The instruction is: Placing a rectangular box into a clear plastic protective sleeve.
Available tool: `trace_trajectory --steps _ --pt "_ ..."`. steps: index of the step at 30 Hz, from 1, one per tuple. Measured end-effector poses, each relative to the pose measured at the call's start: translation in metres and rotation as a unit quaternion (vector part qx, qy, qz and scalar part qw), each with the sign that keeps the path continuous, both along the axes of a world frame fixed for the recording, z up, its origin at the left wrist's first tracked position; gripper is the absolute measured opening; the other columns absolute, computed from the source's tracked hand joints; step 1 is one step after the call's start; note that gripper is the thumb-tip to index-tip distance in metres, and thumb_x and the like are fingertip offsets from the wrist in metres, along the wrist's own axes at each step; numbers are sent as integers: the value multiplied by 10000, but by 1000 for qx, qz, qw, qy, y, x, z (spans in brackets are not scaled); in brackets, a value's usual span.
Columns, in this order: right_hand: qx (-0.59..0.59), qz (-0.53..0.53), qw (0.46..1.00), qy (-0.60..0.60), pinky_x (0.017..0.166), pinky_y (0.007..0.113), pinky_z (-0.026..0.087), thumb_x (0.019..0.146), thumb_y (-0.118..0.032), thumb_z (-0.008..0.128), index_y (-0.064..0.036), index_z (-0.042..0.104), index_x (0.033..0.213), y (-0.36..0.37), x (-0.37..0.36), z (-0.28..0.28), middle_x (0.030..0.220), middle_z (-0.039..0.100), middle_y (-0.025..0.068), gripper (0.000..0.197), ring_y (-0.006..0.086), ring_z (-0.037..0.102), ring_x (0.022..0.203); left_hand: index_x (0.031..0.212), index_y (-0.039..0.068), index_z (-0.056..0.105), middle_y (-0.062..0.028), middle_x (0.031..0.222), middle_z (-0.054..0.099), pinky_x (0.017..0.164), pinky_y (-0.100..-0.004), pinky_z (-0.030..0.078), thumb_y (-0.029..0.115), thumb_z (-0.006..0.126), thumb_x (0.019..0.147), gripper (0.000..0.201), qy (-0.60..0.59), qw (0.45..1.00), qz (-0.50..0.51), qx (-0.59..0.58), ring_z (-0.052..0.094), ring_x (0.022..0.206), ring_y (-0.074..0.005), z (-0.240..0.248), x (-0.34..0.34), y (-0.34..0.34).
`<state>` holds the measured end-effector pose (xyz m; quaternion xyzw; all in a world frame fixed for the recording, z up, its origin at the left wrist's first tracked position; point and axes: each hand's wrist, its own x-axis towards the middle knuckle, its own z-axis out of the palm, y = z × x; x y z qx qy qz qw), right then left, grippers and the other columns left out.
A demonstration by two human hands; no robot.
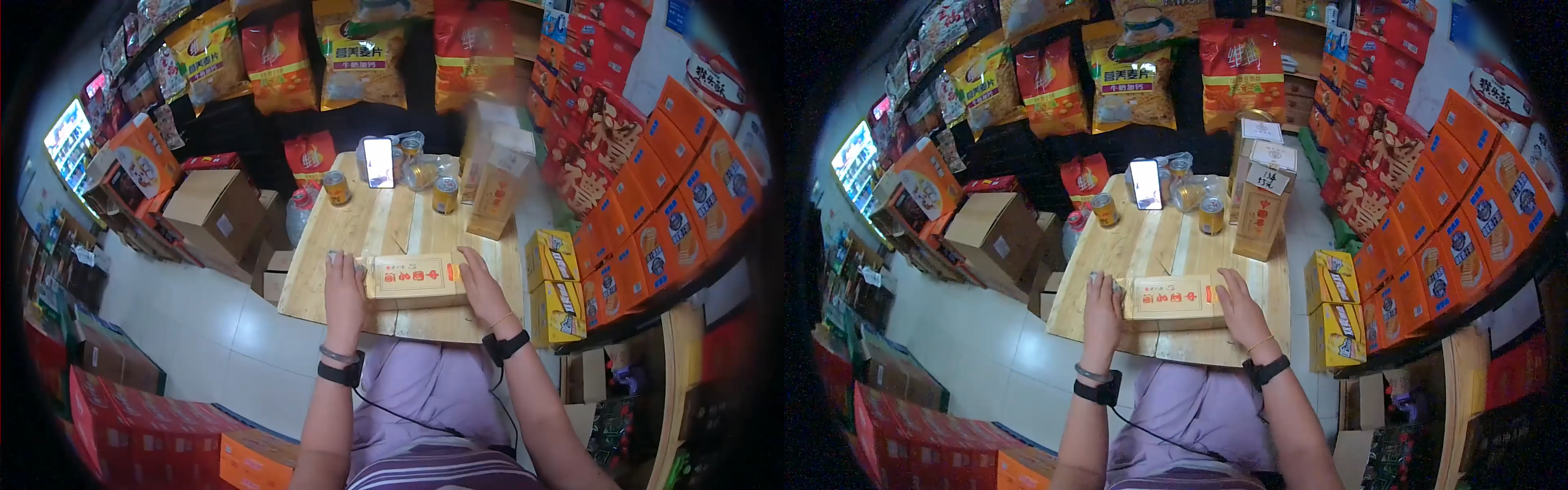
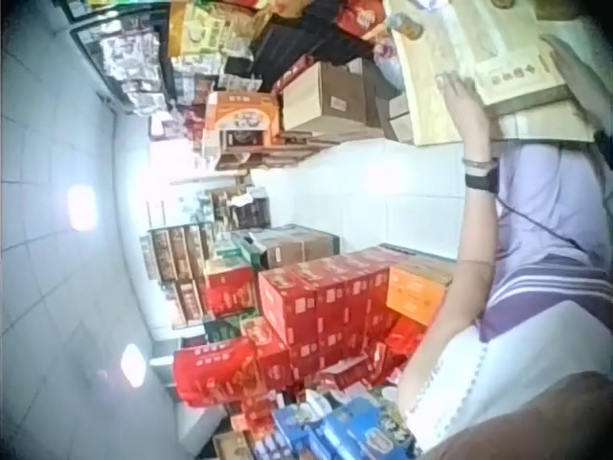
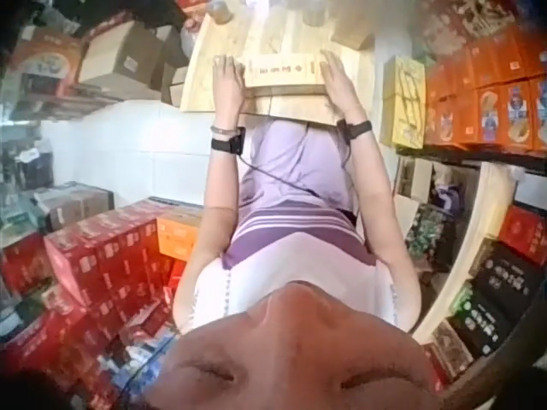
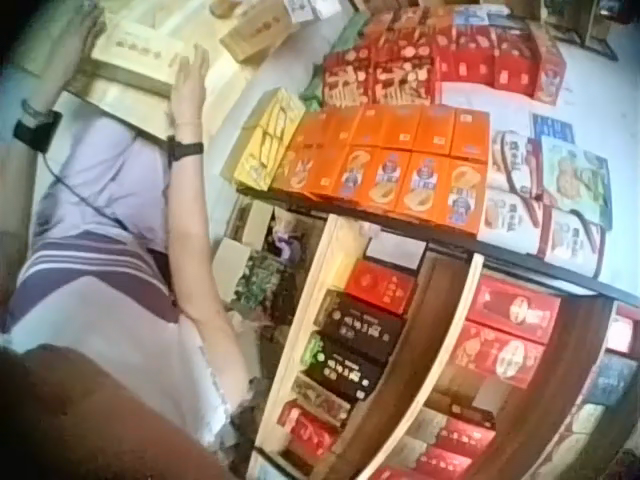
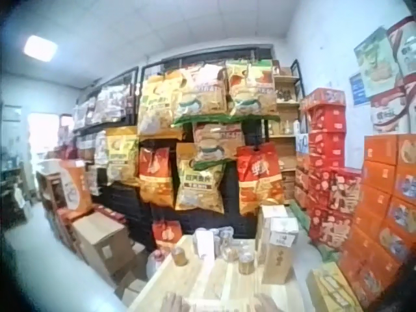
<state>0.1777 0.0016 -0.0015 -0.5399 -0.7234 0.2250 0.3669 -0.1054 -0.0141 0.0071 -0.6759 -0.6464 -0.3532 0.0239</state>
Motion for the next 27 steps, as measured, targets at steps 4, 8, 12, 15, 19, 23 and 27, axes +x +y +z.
trace_trajectory --steps 4,8,12,15,19,23,27 --pt "-77 -58 985 -146 900 445 541 1016 -235 444 -105 370 1472 -5 -15 26 1515 369 226 479 411 608 1143 1273 -94 532 -265 1387 494 1113 -489 354 63 551 907 398 38 999 -20 -2 400 1333 -474 0 33 2" --pt "-57 -127 957 -253 759 450 583 968 -226 487 -50 363 1466 -3 -34 15 1478 365 318 543 412 666 1006 1220 -74 562 -262 1353 516 1045 -476 419 89 538 901 359 -55 977 -181 -100 463 1289 -438 -2 106 11" --pt "-17 -127 967 -221 753 455 583 964 -266 502 -57 376 1456 -12 -34 12 1455 399 300 549 404 673 967 1227 -73 572 -249 1324 552 1083 -471 397 160 528 962 356 25 982 -183 45 477 1286 -420 -4 131 3" --pt "-15 -120 970 -209 767 457 580 979 -311 501 -64 370 1462 -15 -29 15 1448 410 286 558 405 669 972 1247 -69 565 -246 1325 553 1106 -477 376 151 544 956 365 -7 974 -224 24 463 1304 -419 2 117 1" --pt "-16 -118 971 -206 782 456 574 988 -418 508 -69 335 1493 -18 -32 18 1473 379 285 638 408 660 990 1251 -65 557 -249 1367 520 1132 -489 351 100 560 951 343 -13 987 -158 18 430 1325 -449 -7 53 -10" --pt "-40 -99 967 -230 786 445 572 933 -497 582 -50 298 1514 -24 -29 28 1516 333 270 786 400 655 1012 1270 -61 543 -251 1383 507 1123 -499 357 93 567 945 360 -17 999 -40 -14 421 1326 -468 6 1 -10" --pt "25 -32 967 -252 790 424 570 744 -598 734 -10 264 1519 -21 -23 24 1553 304 229 1080 385 655 984 1283 -88 530 -267 1382 501 1101 -506 373 105 553 950 386 41 999 -17 3 410 1336 -475 -4 12 1"
